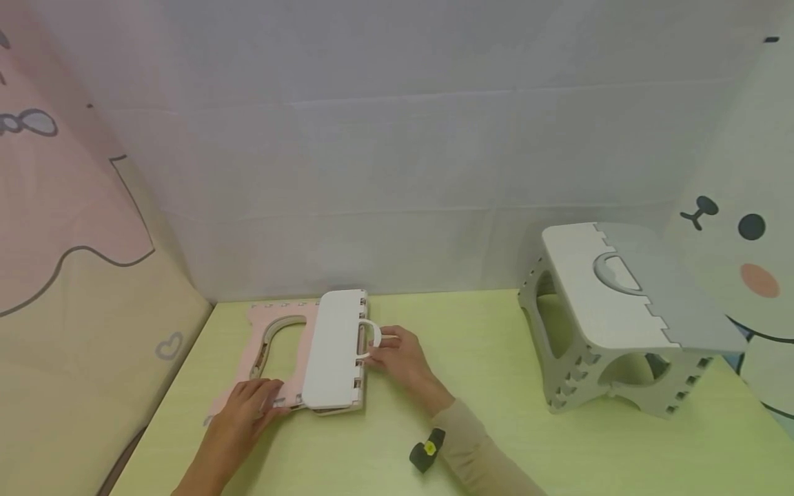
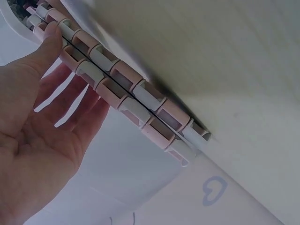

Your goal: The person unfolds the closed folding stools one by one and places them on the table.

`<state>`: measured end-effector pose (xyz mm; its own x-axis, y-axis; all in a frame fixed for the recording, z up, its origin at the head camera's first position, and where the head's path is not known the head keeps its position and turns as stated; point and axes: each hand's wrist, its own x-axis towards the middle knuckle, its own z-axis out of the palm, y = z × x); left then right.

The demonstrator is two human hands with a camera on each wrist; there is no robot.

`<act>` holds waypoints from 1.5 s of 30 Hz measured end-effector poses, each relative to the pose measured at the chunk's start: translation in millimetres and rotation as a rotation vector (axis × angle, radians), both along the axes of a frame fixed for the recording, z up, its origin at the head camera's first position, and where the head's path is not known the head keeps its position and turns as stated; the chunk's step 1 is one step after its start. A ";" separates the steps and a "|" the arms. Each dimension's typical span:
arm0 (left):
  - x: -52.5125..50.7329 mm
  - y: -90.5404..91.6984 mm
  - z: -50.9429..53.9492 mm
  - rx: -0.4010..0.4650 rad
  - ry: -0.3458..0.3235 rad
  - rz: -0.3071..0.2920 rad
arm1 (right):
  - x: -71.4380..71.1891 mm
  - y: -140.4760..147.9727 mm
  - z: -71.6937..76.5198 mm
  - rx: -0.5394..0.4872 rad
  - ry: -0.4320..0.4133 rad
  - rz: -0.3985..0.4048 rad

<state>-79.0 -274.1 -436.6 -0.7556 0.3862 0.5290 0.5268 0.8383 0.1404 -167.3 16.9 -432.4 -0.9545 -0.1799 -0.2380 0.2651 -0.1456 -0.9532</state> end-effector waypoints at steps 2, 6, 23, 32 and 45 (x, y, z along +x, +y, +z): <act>0.1 1.6 0.2 0.000 0.000 -0.006 | -0.3 1.9 0.9 -0.002 0.001 -0.001; 0.3 4.5 -0.6 -0.008 0.003 -0.010 | -0.7 5.7 1.9 -0.010 0.000 -0.007; 0.7 23.8 3.3 0.027 0.014 -0.020 | -1.6 26.4 7.5 0.043 0.010 -0.026; 1.9 35.0 7.4 0.009 -0.004 0.006 | -0.1 37.7 13.6 0.049 0.034 -0.034; 0.0 53.5 8.5 0.041 0.074 -0.057 | 4.5 55.3 22.7 0.052 0.050 -0.069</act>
<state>-79.0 -220.6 -428.1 -0.6913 0.4040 0.5991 0.5835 0.8011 0.1332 -162.8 72.2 -409.7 -0.9751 -0.1022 -0.1968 0.2078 -0.1115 -0.9718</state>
